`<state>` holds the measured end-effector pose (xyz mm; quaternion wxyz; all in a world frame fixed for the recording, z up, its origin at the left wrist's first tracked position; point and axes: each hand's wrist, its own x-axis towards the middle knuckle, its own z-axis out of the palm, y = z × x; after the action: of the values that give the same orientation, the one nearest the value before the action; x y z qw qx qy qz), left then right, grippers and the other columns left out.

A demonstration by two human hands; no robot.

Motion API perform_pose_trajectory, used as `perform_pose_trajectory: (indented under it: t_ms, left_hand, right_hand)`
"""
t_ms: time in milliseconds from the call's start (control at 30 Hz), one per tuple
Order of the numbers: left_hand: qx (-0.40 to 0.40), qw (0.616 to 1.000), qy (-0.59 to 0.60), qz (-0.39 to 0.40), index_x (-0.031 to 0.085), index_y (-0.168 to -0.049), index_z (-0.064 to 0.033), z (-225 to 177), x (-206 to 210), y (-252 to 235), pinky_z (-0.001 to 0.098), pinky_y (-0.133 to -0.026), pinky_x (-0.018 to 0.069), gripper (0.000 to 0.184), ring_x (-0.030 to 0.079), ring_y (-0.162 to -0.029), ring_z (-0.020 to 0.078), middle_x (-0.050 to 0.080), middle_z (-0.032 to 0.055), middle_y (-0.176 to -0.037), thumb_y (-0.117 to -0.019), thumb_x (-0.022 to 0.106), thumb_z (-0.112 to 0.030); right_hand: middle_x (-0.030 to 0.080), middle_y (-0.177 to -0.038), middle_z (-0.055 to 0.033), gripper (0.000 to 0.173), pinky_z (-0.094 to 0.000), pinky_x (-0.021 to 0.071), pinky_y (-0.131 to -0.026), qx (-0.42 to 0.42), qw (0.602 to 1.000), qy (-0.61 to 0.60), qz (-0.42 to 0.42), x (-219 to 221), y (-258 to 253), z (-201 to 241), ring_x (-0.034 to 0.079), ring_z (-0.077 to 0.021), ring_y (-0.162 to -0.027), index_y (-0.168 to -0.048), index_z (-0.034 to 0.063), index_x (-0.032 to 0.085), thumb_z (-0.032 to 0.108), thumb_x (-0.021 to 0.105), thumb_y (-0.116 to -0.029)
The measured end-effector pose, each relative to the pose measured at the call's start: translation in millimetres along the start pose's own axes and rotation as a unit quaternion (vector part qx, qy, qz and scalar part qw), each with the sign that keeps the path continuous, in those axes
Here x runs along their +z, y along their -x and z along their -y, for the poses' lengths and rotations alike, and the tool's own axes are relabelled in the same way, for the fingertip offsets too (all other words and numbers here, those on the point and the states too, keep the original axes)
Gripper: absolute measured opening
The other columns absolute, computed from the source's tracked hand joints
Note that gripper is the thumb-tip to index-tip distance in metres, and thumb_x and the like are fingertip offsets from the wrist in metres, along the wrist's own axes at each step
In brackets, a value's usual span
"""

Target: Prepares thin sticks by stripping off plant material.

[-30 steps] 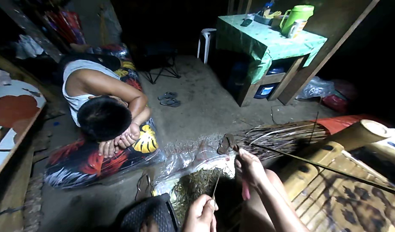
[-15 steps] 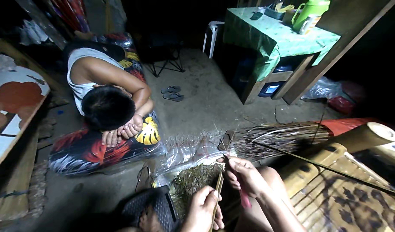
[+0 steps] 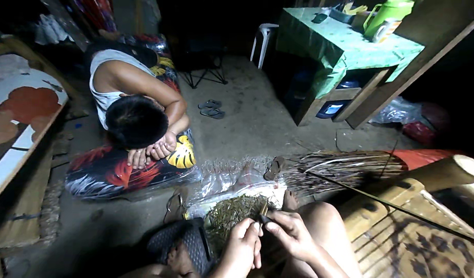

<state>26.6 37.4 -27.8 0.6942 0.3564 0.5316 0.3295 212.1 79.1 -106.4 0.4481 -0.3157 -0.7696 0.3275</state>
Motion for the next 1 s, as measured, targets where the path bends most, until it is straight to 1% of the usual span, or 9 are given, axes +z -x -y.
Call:
perform_pose_trajectory:
  t_ms: [167,233,333,433,633,733,833,933,1000]
  left_hand:
    - [-0.012,1.0,0.001,0.011,0.056,-0.097,-0.0036,-0.1,-0.5,2.3,0.0152,-0.046,0.0423,0.023,0.044,-0.045,0.0015,0.044,-0.0064,-0.059,-0.1102,0.037,-0.008]
    - [-0.012,1.0,0.001,0.008,0.056,-0.098,-0.0033,1.6,-1.5,2.3,0.0152,-0.046,0.0427,0.023,0.045,-0.045,0.0015,0.045,-0.0062,-0.06,-0.1102,0.037,-0.008]
    - [-0.006,1.0,0.003,0.005,0.056,-0.097,-0.0036,2.5,-2.0,-0.1,0.0153,-0.046,0.0428,0.024,0.045,-0.045,0.0015,0.045,-0.0063,-0.059,-0.1101,0.036,-0.008]
    - [-0.001,1.0,0.008,0.01,0.056,-0.098,-0.0045,4.4,-2.5,-1.4,0.0151,-0.046,0.0426,0.024,0.045,-0.046,0.0015,0.046,-0.0065,-0.059,-0.1094,0.035,-0.008]
    - [-0.019,1.0,0.006,0.009,0.056,-0.097,-0.0045,-0.7,0.1,0.3,0.0149,-0.045,0.0406,0.023,0.042,-0.045,0.0013,0.042,-0.007,-0.058,-0.1101,0.037,-0.008]
    - [-0.021,1.0,0.008,0.007,0.056,-0.097,-0.0041,0.3,-0.2,2.7,0.0151,-0.045,0.0412,0.023,0.043,-0.045,0.0014,0.043,-0.0069,-0.058,-0.1099,0.037,-0.008]
    - [-0.019,1.0,0.009,0.007,0.056,-0.097,-0.004,1.1,-1.3,1.3,0.0151,-0.046,0.0419,0.024,0.044,-0.045,0.0015,0.044,-0.0066,-0.058,-0.1102,0.037,-0.008]
    - [-0.011,1.0,0.018,0.009,0.056,-0.096,-0.0052,2.7,-2.1,-1.6,0.0144,-0.045,0.0416,0.025,0.044,-0.045,0.0008,0.046,-0.0069,-0.058,-0.1101,0.036,-0.008]
    - [-0.014,1.0,0.024,0.01,0.056,-0.096,-0.0048,3.2,-3.0,-2.6,0.0144,-0.045,0.0415,0.025,0.044,-0.045,0.001,0.045,-0.0067,-0.058,-0.1102,0.035,-0.008]
  right_hand:
    - [0.073,-0.088,-0.0004,0.033,-0.0128,0.0533,-0.076,0.073,0.995,-0.009,-0.074,-7.5,-4.3,-11.8,0.062,0.0086,-0.078,-0.102,-0.0045,0.073,0.022,0.054,-0.1017]
    - [0.07,-0.082,0.0009,0.036,-0.0126,0.0516,-0.07,0.056,0.997,-0.017,-0.05,-8.3,-3.5,-8.2,0.059,0.0081,-0.073,-0.1,-0.002,0.072,0.027,0.052,-0.1041]
    - [0.07,-0.081,-0.0024,0.039,-0.0154,0.0533,-0.071,0.012,0.999,-0.041,0.011,-2.1,1.0,4.0,0.063,0.0027,-0.075,-0.097,0.002,0.071,0.035,0.051,-0.1067]
    - [0.069,-0.078,-0.0047,0.041,-0.0166,0.0535,-0.068,-0.012,0.999,-0.033,0.027,6.2,3.0,5.3,0.064,-0.001,-0.073,-0.094,0.003,0.07,0.037,0.051,-0.1073]
    - [0.073,-0.083,-0.0036,0.038,-0.0145,0.0538,-0.077,0.021,0.998,0.03,-0.054,-1.4,-4.6,-18.0,0.065,0.0045,-0.079,-0.096,-0.002,0.073,0.029,0.052,-0.1045]
    - [0.071,-0.082,0.0013,0.033,-0.0121,0.0518,-0.072,0.076,0.994,-0.006,-0.085,-6.2,-6.1,-21.2,0.06,0.0094,-0.074,-0.1,-0.0051,0.072,0.021,0.052,-0.1017]
    - [0.07,-0.082,0.0037,0.036,-0.0131,0.0509,-0.068,0.08,0.995,-0.056,-0.039,-2.5,-0.4,-7.1,0.058,0.0087,-0.071,-0.102,-0.0006,0.073,0.029,0.053,-0.1038]
    - [0.07,-0.083,-0.002,0.042,-0.0155,0.0532,-0.072,0.027,0.996,-0.084,0.029,7.9,5.9,3.8,0.063,0.0032,-0.076,-0.101,0.0021,0.07,0.038,0.049,-0.1075]
    - [0.069,-0.082,-0.0033,0.041,-0.0155,0.0537,-0.073,-0.002,0.997,-0.077,0.03,11.7,6.2,1.8,0.064,0.0014,-0.077,-0.099,0.0026,0.069,0.037,0.049,-0.108]
